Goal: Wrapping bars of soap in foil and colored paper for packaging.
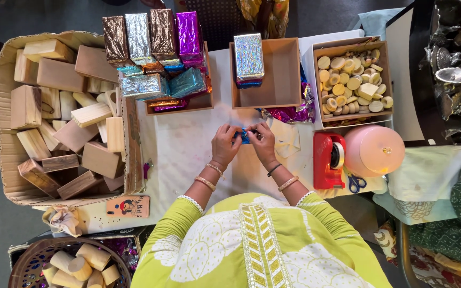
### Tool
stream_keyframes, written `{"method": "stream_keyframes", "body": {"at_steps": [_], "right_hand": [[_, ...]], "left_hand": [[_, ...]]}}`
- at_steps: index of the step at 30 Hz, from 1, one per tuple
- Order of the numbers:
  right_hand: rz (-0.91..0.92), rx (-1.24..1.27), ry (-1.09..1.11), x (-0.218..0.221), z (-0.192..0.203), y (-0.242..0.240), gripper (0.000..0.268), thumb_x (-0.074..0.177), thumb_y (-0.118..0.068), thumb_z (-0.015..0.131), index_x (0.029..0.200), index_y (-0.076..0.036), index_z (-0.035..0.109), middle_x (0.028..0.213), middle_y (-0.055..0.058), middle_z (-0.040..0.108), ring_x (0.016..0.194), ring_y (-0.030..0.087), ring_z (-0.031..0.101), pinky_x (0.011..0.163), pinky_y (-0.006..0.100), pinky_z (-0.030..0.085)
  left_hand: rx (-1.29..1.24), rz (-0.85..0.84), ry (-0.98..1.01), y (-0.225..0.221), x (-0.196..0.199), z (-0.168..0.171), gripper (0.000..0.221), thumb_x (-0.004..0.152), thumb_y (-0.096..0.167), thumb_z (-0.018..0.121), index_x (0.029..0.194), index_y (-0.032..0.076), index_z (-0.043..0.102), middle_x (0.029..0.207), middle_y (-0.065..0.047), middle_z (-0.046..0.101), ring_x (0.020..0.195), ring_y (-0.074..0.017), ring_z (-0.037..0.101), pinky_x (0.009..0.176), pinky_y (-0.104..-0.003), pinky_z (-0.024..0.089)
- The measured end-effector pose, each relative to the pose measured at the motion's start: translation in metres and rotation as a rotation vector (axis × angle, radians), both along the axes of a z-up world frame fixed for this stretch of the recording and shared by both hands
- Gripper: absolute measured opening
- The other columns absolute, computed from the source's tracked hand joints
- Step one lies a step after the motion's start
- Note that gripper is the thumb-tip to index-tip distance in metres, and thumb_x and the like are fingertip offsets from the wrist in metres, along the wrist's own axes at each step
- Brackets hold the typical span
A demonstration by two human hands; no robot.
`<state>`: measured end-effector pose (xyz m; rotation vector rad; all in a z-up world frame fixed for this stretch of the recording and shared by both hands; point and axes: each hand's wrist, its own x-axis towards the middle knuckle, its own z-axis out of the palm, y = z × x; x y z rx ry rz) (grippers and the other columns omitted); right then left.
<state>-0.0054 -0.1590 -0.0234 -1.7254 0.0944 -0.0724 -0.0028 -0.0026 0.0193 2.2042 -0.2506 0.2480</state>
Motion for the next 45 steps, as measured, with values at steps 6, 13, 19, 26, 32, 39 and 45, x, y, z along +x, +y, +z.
{"method": "stream_keyframes", "body": {"at_steps": [6,13,19,26,32,39,45], "right_hand": [[-0.042,-0.145,-0.045,0.0,0.013,0.004,0.019,0.083,-0.002,0.076,0.098,-0.003,0.065,0.09,-0.003,0.057,0.065,0.003,0.05,0.06,0.02,0.047],[-0.009,-0.18,-0.069,-0.002,-0.005,0.001,0.016,0.082,0.003,0.073,0.096,-0.003,0.072,0.092,0.0,0.055,0.064,0.004,0.051,0.06,0.021,0.048],[0.051,-0.186,-0.132,-0.007,-0.002,-0.004,0.011,0.08,0.005,0.072,0.088,-0.002,0.067,0.094,0.004,0.057,0.069,0.009,0.06,0.063,0.023,0.052],[0.266,-0.623,-0.443,-0.009,0.011,-0.015,0.014,0.078,0.001,0.071,0.089,-0.002,0.064,0.1,0.011,0.062,0.091,0.033,0.058,0.082,0.04,0.053],[0.312,-0.731,-0.516,-0.013,0.026,-0.014,0.032,0.082,-0.004,0.071,0.114,0.001,0.068,0.104,0.013,0.063,0.096,0.036,0.054,0.09,0.043,0.05],[0.301,-0.872,-0.551,-0.023,0.008,-0.016,0.033,0.085,-0.005,0.072,0.118,-0.001,0.07,0.115,0.012,0.068,0.101,0.032,0.057,0.095,0.039,0.052],[0.299,-0.884,-0.535,-0.023,0.002,-0.015,0.035,0.085,-0.004,0.073,0.119,0.001,0.071,0.117,0.014,0.069,0.102,0.031,0.059,0.094,0.037,0.054]], "left_hand": [[-0.002,0.021,-0.024,0.0,0.001,-0.015,0.017,0.085,0.009,0.076,0.097,0.01,0.064,0.092,-0.004,0.062,0.086,-0.0274,0.063,0.072,-0.039,0.054],[0.007,0.024,0.003,0.002,-0.001,-0.018,0.013,0.086,0.007,0.075,0.097,0.013,0.071,0.088,-0.005,0.061,0.085,-0.0268,0.062,0.07,-0.04,0.053],[0.075,-0.062,-0.055,0.006,-0.004,-0.022,0.017,0.077,0.003,0.073,0.09,0.011,0.066,0.098,-0.007,0.061,0.09,-0.0283,0.06,0.073,-0.04,0.055],[0.188,-0.236,-0.118,0.011,-0.002,-0.019,0.018,0.075,0.003,0.068,0.093,0.001,0.064,0.103,-0.013,0.061,0.1,-0.0368,0.057,0.083,-0.043,0.055],[0.322,-0.365,-0.24,0.022,-0.006,-0.014,0.038,0.076,0.007,0.069,0.11,-0.01,0.067,0.118,-0.021,0.062,0.117,-0.0423,0.051,0.103,-0.044,0.049],[0.289,-0.419,-0.246,0.043,-0.011,-0.023,0.041,0.079,0.005,0.067,0.118,-0.003,0.071,0.129,-0.017,0.064,0.129,-0.0391,0.051,0.114,-0.046,0.043],[0.171,-0.412,-0.159,0.043,-0.004,-0.003,0.055,0.083,0.007,0.066,0.136,0.0,0.058,0.141,-0.02,0.058,0.141,-0.0388,0.046,0.118,-0.048,0.039]]}}
